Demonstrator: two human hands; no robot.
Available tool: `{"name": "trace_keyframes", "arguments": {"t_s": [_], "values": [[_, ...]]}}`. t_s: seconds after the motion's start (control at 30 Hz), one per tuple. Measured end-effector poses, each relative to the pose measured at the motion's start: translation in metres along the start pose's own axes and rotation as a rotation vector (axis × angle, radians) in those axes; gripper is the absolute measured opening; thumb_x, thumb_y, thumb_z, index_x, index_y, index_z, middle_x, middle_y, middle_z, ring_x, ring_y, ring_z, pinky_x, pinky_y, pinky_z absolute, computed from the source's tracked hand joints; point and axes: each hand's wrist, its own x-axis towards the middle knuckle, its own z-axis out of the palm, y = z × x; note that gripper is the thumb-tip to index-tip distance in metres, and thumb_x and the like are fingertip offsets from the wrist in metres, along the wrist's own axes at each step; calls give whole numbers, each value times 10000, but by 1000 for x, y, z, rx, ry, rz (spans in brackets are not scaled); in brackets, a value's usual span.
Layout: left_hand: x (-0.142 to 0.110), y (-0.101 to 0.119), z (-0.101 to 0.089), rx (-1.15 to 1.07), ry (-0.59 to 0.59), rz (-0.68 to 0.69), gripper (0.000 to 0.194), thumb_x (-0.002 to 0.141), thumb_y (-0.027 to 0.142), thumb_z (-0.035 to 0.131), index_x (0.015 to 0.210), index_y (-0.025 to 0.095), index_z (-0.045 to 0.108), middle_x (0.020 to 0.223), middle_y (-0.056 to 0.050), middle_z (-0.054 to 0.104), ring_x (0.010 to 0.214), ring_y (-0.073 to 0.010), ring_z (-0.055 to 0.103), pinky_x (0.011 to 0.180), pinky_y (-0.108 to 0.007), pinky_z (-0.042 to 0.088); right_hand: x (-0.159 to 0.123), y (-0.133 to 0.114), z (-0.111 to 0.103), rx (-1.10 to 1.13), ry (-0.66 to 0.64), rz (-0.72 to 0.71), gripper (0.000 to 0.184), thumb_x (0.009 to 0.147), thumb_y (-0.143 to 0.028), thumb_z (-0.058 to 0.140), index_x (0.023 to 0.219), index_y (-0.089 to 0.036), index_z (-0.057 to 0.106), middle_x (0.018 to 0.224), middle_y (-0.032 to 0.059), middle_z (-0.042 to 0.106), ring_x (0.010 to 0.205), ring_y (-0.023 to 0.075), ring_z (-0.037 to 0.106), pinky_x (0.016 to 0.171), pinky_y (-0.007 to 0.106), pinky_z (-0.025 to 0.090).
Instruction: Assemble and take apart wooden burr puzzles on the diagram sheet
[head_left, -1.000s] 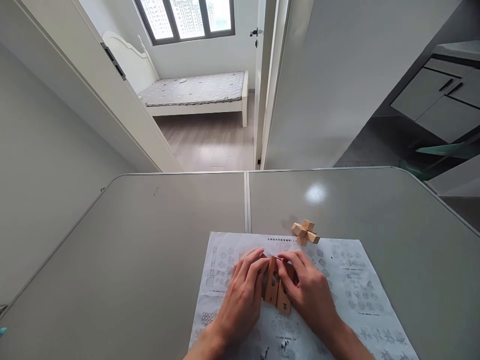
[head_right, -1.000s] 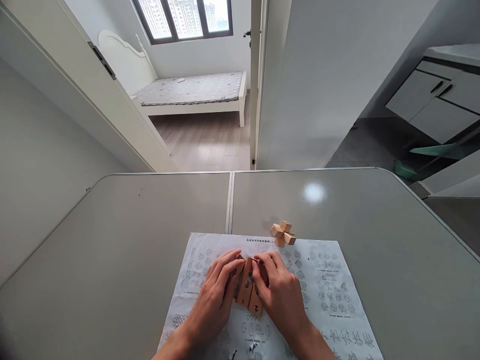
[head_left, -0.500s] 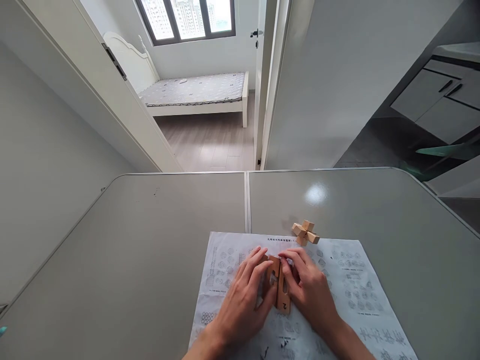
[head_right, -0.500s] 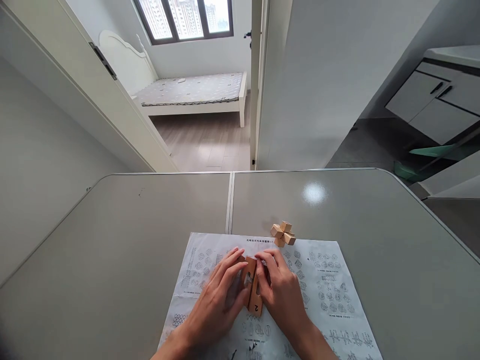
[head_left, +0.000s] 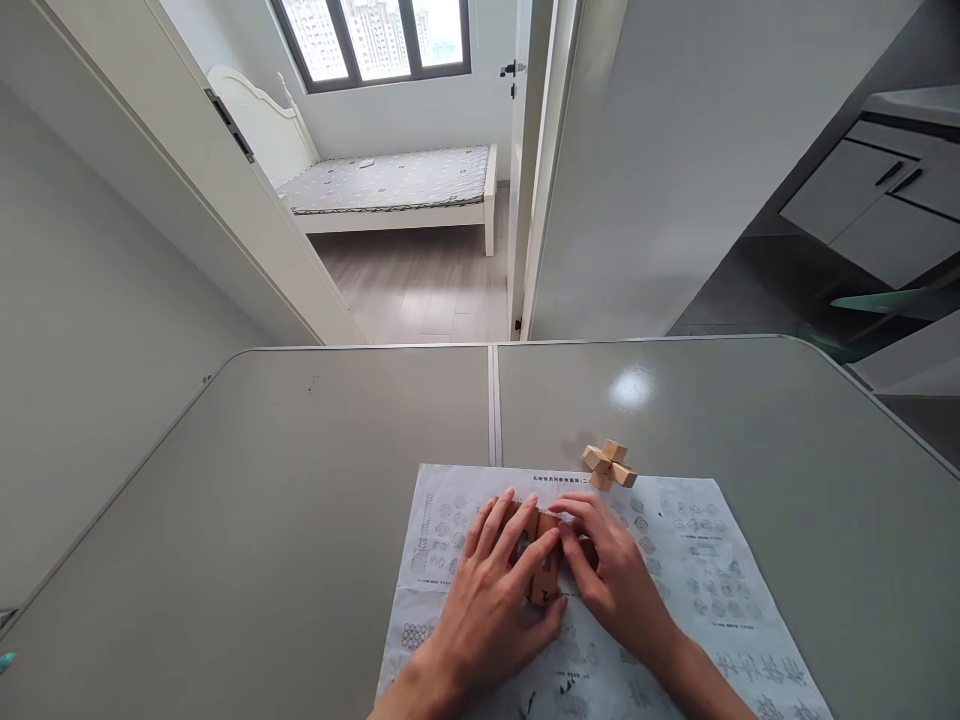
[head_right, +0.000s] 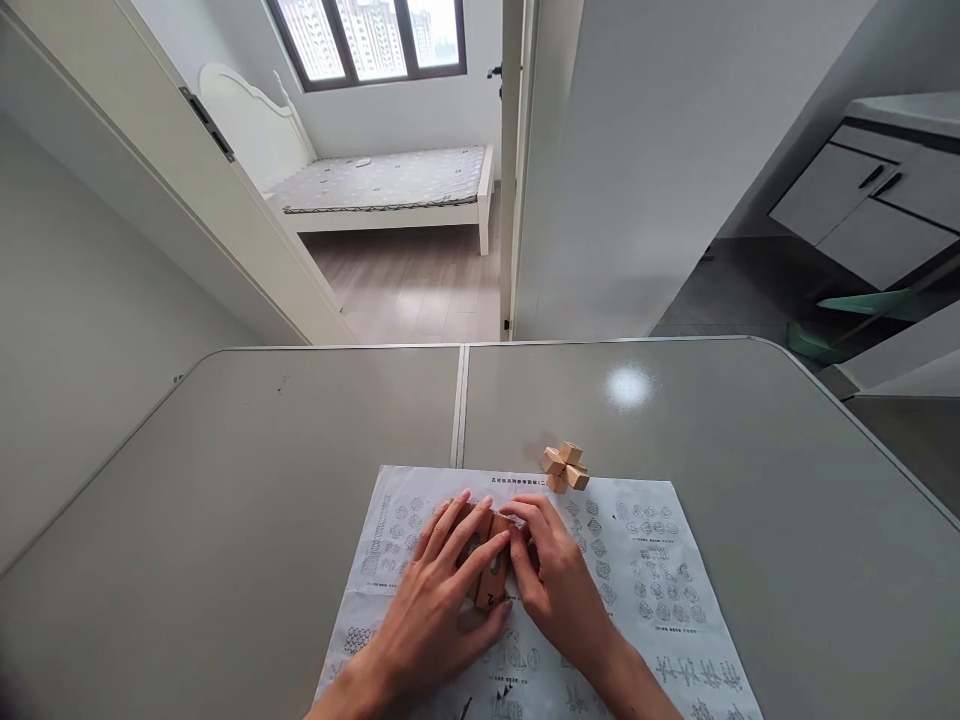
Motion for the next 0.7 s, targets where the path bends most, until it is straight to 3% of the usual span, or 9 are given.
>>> {"name": "trace_keyframes", "arguments": {"t_s": [0.3,0.47,0.7], "values": [[-3,-11,-4,155,40,-100,722,912,119,598,1599,290,454,1736,-43,317,1620,-351,231,1279,-582,337,0,0,1,-1,-7,26,192,1062,-217,479,1178,-257,626,1168,76,642,868,193,673,756,301,599],[-11,-34,-16,236,60,-154,715,968,175,558,1650,276,368,1742,-46,300,1619,-348,236,1284,-569,325,0,-2,1,-3,-34,64,179,1063,-243,475,1159,-246,627,1145,83,654,748,183,648,665,306,569],[-23,-62,-26,323,95,-187,695,1034,295,523,1683,268,275,1744,-64,289,1628,-339,210,1283,-549,320,-1,-1,1,26,-74,83,169,1069,-245,463,1119,-240,624,1085,79,669,786,202,640,717,325,553]]}}
